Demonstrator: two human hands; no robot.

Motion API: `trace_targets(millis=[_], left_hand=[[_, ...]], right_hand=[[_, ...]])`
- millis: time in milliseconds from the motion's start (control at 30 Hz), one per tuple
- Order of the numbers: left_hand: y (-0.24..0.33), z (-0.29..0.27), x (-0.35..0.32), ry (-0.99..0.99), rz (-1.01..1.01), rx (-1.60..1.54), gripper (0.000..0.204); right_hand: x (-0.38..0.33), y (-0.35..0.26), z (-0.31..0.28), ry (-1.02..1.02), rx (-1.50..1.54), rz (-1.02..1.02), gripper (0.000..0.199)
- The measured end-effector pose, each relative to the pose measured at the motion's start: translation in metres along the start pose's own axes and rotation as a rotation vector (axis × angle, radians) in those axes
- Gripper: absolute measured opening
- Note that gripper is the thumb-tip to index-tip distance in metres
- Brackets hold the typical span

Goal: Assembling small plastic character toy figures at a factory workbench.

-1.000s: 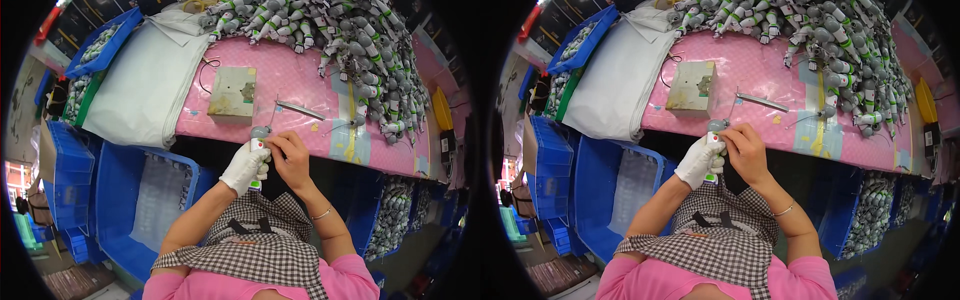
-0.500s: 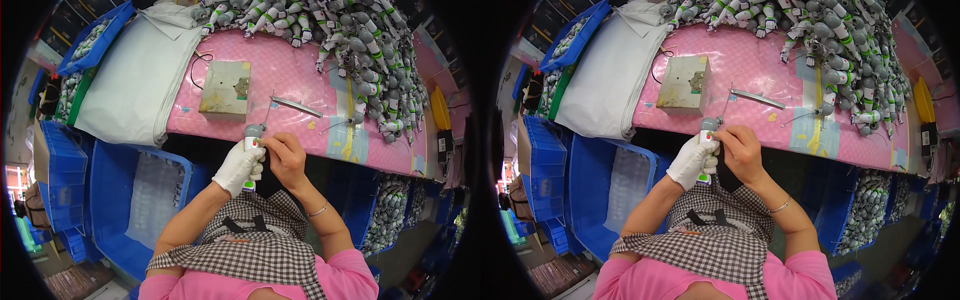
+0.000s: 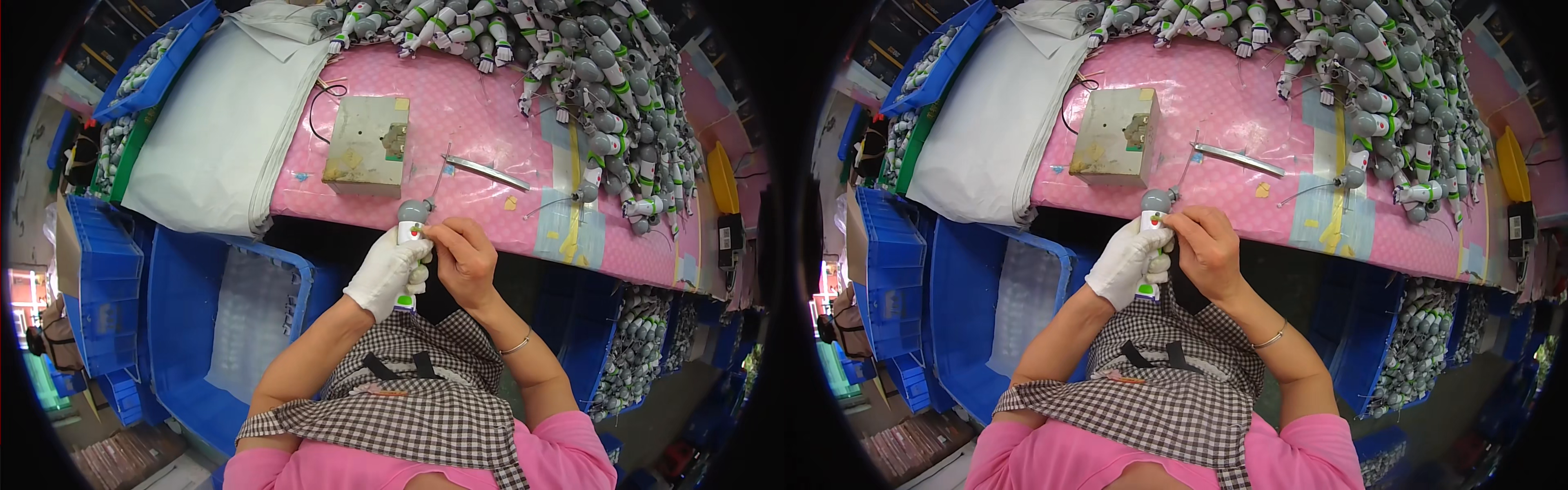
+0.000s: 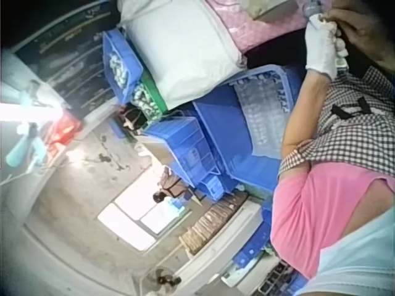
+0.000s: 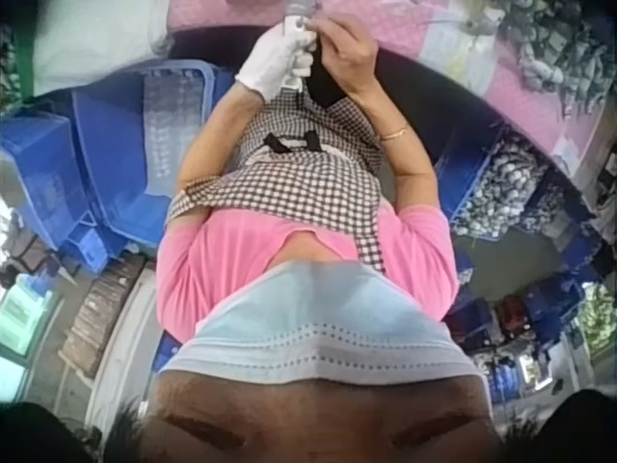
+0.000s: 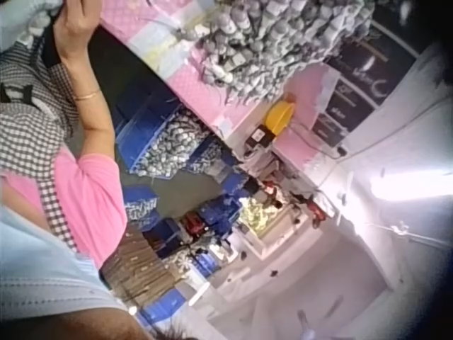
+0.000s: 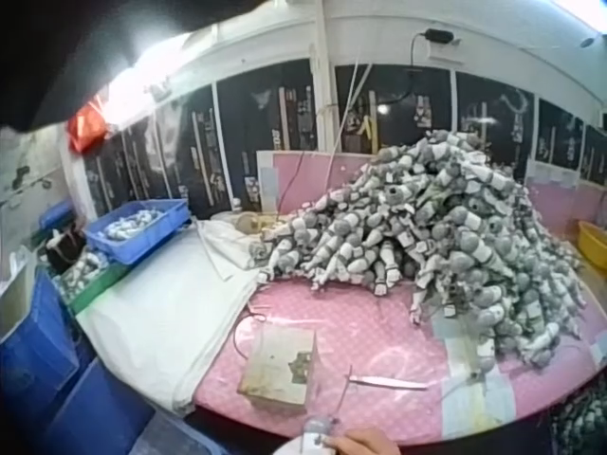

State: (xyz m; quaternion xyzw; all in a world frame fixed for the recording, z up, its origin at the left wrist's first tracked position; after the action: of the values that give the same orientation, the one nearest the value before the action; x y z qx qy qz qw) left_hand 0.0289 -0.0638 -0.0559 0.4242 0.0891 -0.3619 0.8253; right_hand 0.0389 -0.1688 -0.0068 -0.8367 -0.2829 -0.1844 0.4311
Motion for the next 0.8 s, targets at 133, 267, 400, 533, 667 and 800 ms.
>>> trace_targets(millis=[133,267,400,533,667,800], left_hand=[[-0.003,-0.002,0.001,0.009,0.008,0.027,0.01],[-0.001,-0.002,0.002,0.018,0.021,0.019,0.01],[0.0,-0.001,0.003,-0.003,0.03,0.007,0.012],[-0.002,-0.003,0.002,-0.008,0.033,0.052,0.013],[-0.006,-0.013,-0.002,-0.03,0.09,0.049,0.021],[0.002,-0.005,-0.01,-0.054,0.16,0.066,0.046]], right_hand=[[0.004,0.001,0.0,0.027,0.041,0.041,0.018],[-0.001,-0.002,-0.001,0.032,0.011,0.028,0.018],[0.004,0.002,-0.003,0.035,0.027,0.056,0.019],[0.005,-0.002,-0.009,0.045,0.02,0.019,0.018],[0.02,0.038,-0.05,0.111,-0.045,0.256,0.01],[0.058,0.065,-0.082,0.029,-0.532,0.165,0.007]])
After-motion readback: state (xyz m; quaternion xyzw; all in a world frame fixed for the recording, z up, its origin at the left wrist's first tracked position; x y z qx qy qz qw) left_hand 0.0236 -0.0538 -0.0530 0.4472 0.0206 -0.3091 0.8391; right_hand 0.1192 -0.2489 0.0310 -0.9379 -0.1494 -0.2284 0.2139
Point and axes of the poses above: each hand's wrist, its own x-axis towards the middle knuckle, its own z-axis out of the palm, y = z × x, the point moved 8 cm from there along x, towards the middle knuckle, and after that the axes turned 15 degrees about -y, right-handed, at the moved point
